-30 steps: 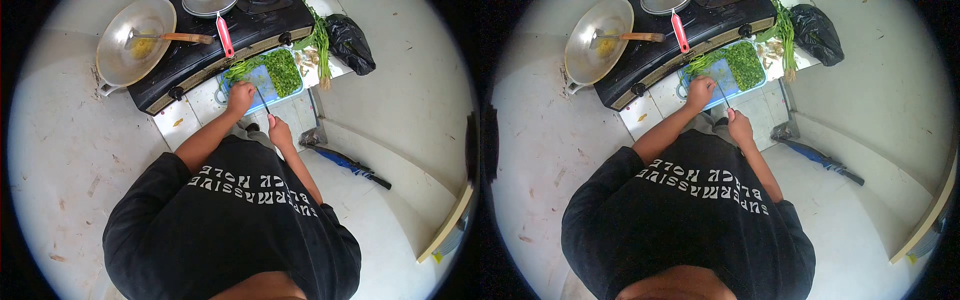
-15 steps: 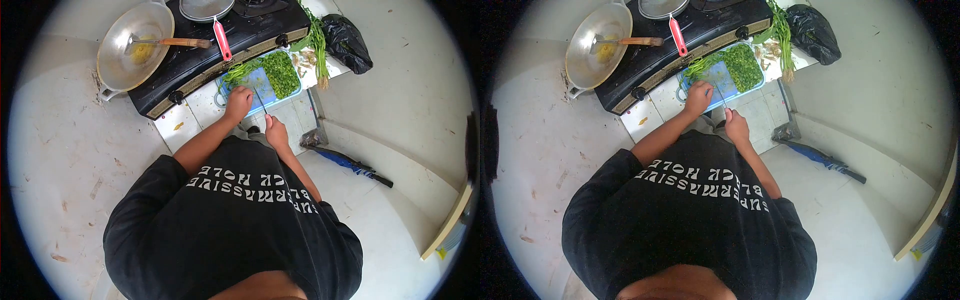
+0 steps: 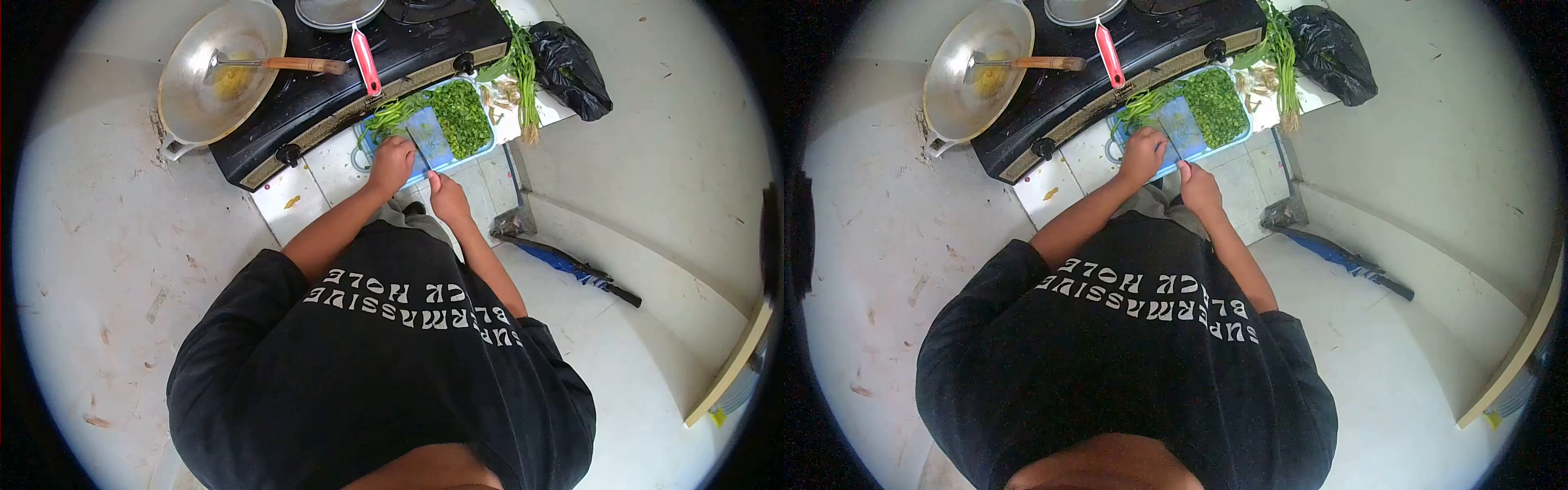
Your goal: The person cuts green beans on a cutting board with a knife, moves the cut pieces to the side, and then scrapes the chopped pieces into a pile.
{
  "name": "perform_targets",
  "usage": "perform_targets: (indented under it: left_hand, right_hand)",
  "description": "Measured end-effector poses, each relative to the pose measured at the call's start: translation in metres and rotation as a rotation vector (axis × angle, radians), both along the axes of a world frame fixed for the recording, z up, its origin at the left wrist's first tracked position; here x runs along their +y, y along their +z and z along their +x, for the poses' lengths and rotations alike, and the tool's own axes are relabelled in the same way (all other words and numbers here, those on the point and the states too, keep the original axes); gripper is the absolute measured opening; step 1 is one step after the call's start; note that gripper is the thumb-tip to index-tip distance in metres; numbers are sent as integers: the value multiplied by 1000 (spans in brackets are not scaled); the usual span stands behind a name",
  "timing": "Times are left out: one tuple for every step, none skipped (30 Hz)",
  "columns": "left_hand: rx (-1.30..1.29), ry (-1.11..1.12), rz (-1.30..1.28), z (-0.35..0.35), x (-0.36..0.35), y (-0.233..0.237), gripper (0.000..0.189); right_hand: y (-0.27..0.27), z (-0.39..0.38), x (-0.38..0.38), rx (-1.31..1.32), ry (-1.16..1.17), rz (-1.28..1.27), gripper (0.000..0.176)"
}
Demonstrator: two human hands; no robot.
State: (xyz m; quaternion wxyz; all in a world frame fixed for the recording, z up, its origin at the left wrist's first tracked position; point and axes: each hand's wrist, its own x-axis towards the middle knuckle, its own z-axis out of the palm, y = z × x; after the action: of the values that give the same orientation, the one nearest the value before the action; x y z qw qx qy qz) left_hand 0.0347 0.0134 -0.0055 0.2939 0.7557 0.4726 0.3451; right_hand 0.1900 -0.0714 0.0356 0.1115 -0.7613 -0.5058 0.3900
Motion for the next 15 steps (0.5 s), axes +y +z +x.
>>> perform_targets:
  left_hand:
    - [-28,0,9,1,0,0,2]
    - [-30,-1,11,2,0,-1,2]
    - [-33,11,5,2,0,-1,2]
    - [-34,22,-3,2,0,-1,3]
    - [-35,22,-1,3,-1,-1,3]
    - [-16,41,-6,4,-2,0,3]
    - [3,61,-11,4,-2,0,3]
    - [3,63,-10,5,-2,1,3]
    - [-7,73,-50,5,-2,-1,3]
    - [-17,83,-90,5,-1,-2,3]
    - [-18,87,-88,5,1,-3,3]
    - [-26,81,-123,4,1,-3,4]
    - [-34,72,-157,4,0,-1,5]
    - [-36,68,-154,3,0,0,5]
    - [-41,47,-161,1,0,-1,5]
  right_hand:
    - [0,-3,3,-2,-1,2,56]
    - [0,-6,7,-19,-3,20,55]
    - [-1,-8,9,-36,-4,38,53]
    - [0,-8,8,-37,-4,40,53]
    - [1,-8,4,-41,-14,19,54]
    - [1,-7,-1,-46,-23,-1,54]
    - [2,-5,-8,-47,-22,0,54]
    - [3,-1,-17,-44,-28,-27,54]
    - [5,2,-23,-42,-34,-55,55]
    - [7,6,-29,-42,-31,-52,55]
    - [9,9,-34,-57,-22,-78,55]
    - [12,10,-38,-71,-15,-107,55]
    - [13,10,-37,-72,-18,-108,55]
    - [13,9,-32,-77,-17,-113,56]
    - [13,7,-24,-82,-16,-115,57]
